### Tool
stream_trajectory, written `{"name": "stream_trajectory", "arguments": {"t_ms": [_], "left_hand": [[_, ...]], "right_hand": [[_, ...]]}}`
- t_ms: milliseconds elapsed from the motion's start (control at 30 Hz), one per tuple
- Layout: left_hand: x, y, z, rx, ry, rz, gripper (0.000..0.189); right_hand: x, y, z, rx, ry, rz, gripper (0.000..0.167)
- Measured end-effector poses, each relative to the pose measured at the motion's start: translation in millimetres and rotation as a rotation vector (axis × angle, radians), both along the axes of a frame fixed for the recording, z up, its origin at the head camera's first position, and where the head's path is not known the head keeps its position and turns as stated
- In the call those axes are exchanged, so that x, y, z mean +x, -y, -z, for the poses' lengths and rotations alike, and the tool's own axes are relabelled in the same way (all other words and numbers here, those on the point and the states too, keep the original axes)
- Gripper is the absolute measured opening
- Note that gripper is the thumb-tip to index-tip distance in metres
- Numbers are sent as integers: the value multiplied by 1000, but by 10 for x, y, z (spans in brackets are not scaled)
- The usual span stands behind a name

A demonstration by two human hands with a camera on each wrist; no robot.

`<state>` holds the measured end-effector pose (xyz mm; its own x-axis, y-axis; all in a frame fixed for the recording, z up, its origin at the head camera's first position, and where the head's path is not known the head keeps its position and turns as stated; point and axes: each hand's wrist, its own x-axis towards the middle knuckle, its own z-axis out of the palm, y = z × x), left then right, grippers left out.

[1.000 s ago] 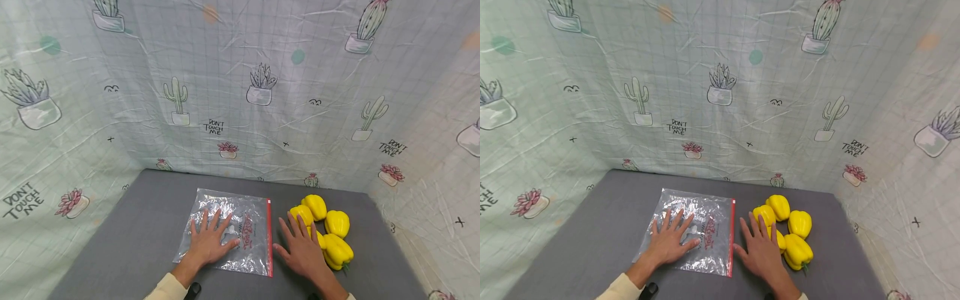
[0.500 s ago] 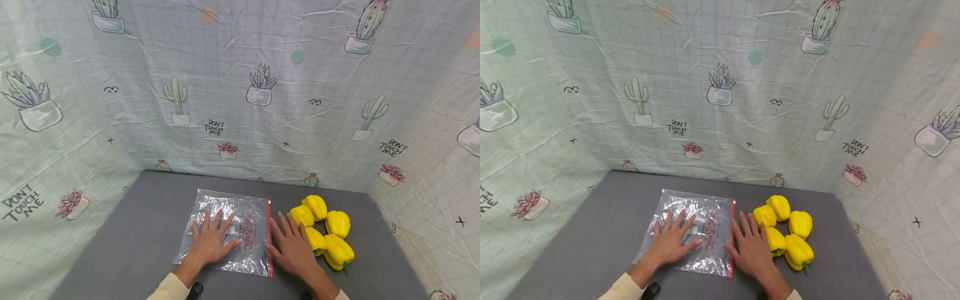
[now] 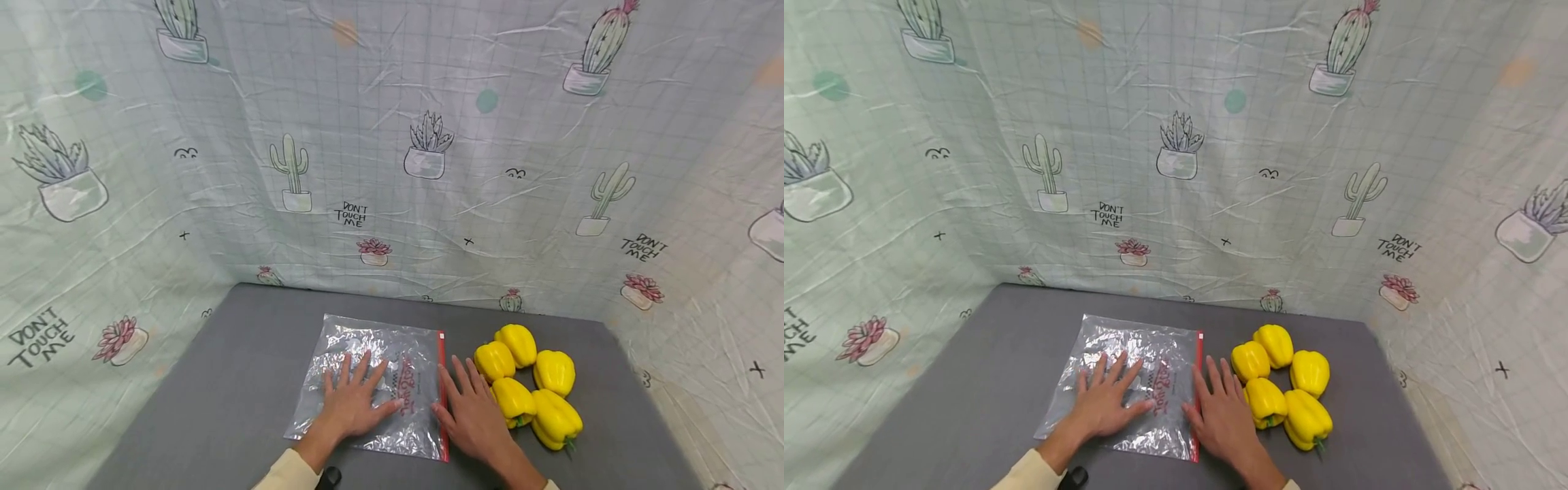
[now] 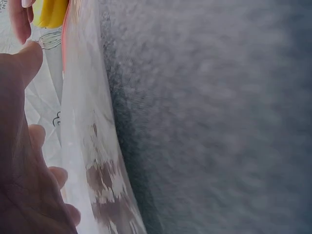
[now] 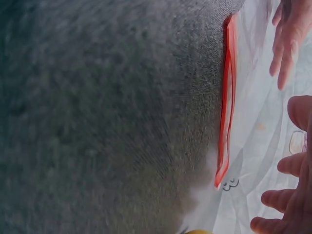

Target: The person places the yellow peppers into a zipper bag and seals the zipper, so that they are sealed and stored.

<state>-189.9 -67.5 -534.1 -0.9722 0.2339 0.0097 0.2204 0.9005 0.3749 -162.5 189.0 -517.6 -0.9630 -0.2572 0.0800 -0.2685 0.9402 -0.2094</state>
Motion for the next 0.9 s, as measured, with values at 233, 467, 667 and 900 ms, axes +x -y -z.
{"name": "stream_trajectory", "arguments": {"t_ms": [233,467,667,900], "left_hand": [[-51,-44,-2,-25,29,16,87],[-65,47,29,-56,69,14,89],[-66,132,16,-64,89,13,88],[-48,179,29,-66,94,5,82]], "right_hand": [[-51,27,55,-30,14,16,69],[-89,59,123,-29,94,54,71],[-103,84,136,-49,152,57,73],[-127,74,145,-77,181,65,73]]}}
